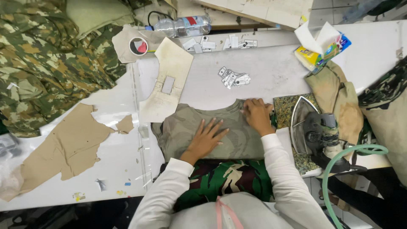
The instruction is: The person irons a camouflage-patterned shirt on a white table. They repeatedly place a white paper template over the collar area, position a small rectangular label on it, and press it with a steam iron. The person then removes the template and label, folds the shirt, and repeats the process.
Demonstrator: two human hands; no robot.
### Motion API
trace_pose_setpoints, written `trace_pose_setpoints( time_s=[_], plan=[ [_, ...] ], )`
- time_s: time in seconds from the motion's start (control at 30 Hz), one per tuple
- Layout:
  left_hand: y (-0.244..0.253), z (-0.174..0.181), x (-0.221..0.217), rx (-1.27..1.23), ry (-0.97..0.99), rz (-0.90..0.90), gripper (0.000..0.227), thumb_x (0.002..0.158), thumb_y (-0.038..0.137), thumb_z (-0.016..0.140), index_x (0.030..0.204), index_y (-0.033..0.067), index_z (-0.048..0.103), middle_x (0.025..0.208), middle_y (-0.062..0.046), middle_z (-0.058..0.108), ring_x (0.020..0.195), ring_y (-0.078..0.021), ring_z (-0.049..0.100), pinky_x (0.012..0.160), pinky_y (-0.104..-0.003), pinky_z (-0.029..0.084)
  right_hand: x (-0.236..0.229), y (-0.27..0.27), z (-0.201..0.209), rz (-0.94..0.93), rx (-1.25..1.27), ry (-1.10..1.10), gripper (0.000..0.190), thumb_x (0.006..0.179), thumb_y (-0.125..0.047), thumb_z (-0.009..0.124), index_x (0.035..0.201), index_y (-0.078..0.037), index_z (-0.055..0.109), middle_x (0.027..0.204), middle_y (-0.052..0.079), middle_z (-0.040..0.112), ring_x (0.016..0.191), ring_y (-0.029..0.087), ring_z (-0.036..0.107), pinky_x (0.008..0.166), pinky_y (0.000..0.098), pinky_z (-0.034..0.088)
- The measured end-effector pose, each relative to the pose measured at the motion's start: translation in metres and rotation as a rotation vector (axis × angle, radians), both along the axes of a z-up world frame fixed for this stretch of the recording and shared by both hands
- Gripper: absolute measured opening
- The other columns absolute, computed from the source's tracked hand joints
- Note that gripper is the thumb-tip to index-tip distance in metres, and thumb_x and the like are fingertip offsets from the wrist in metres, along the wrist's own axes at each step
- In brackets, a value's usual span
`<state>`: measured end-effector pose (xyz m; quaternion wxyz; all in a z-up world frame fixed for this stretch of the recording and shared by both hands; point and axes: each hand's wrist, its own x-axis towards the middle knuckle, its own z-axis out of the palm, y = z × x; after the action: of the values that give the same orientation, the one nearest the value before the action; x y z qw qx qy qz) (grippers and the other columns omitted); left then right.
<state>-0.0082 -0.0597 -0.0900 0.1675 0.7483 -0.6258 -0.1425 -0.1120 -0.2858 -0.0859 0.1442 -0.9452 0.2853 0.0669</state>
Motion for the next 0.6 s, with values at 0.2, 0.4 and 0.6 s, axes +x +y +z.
trace_pose_setpoints(
  time_s=[0.2,0.4,0.6],
  plan=[
    [0.039,-0.015,0.035,0.23,-0.097,0.331,0.054,0.091,0.053,0.02,0.139,0.028,0.021,0.147,-0.01,0.013,0.134,-0.0312,0.012,0.107,-0.048,0.012,-0.012,0.021,-0.008,0.013,-0.241,-0.354,0.014,0.087,-0.013,0.051,0.1,-0.015,0.048,0.098,0.005,0.041,0.102,0.023,0.035,0.086,0.0464,0.021],
    [0.056,-0.011,0.04,0.268,-0.102,0.589,0.059,0.09,0.053,0.025,0.14,0.0223,0.023,0.146,-0.016,0.012,0.135,-0.0327,0.009,0.108,-0.045,0.009,-0.023,0.039,-0.001,0.272,-0.073,-0.039,0.052,0.093,-0.047,0.015,0.14,-0.026,0.019,0.148,0.006,0.013,0.135,0.024,0.012,0.105,0.0549,-0.001],
    [0.057,-0.011,0.037,0.211,-0.154,0.667,0.065,0.087,0.056,0.029,0.139,0.0172,0.026,0.145,-0.019,0.014,0.134,-0.0347,0.011,0.107,-0.046,0.012,-0.021,0.032,-0.012,0.005,-0.034,-0.121,0.056,0.094,-0.036,0.026,0.142,-0.009,0.013,0.148,0.011,0.006,0.135,0.025,0.004,0.106,0.0485,-0.004]
  ],
)
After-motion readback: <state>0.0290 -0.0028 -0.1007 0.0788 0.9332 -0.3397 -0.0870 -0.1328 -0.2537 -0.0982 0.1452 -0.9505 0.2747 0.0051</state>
